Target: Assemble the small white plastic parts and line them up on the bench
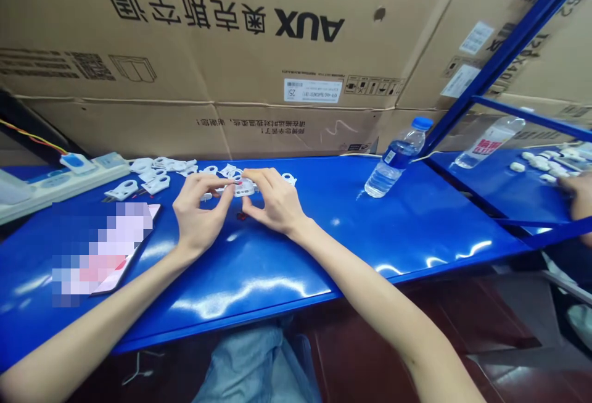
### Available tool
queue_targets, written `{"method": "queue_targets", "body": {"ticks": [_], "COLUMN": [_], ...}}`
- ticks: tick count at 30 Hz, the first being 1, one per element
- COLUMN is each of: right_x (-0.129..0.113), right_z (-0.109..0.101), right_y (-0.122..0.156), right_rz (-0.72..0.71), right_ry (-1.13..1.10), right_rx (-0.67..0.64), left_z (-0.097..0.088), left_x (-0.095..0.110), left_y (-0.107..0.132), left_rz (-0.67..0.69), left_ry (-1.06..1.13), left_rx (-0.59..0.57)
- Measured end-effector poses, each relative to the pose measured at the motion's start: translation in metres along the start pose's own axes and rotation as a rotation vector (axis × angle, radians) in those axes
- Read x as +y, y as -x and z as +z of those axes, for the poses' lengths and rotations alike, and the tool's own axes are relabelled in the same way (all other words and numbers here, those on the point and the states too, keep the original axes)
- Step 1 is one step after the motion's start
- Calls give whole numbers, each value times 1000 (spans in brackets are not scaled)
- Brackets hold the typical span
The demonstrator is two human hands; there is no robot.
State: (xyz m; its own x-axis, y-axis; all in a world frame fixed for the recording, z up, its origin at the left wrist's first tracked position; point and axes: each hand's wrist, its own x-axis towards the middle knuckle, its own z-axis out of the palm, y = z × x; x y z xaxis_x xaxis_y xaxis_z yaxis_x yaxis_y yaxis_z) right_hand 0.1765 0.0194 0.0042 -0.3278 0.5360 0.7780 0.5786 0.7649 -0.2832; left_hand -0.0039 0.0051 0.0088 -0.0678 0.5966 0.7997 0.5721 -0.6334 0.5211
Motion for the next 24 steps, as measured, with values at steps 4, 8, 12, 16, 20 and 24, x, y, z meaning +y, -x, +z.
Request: {"method": "queue_targets", "body": {"ticks": [4, 8, 12, 16, 20, 24], "right_x": [-1, -2, 0, 0, 1, 2], "right_z": [-1, -2, -2, -3, -2, -1], "right_y": [-2, -2, -2, -2, -1, 0], "right_rz": [-16, -27, -29, -13, -31, -37], "right_ry": [-11, -15, -4, 10, 23, 22], "right_rx": [33, 44, 42, 22, 22, 19], "left_z": [-1, -2, -2, -2, -2, -2], "left_x": [0, 1, 3, 4, 4, 3], "left_y": [0, -1, -2, -2, -2, -2], "left_rz": [31, 22, 37, 61, 70, 80], "left_ry": [-20, -59, -66, -78, -109, -132], "left_rx": [16, 15, 3, 1, 4, -13]}}
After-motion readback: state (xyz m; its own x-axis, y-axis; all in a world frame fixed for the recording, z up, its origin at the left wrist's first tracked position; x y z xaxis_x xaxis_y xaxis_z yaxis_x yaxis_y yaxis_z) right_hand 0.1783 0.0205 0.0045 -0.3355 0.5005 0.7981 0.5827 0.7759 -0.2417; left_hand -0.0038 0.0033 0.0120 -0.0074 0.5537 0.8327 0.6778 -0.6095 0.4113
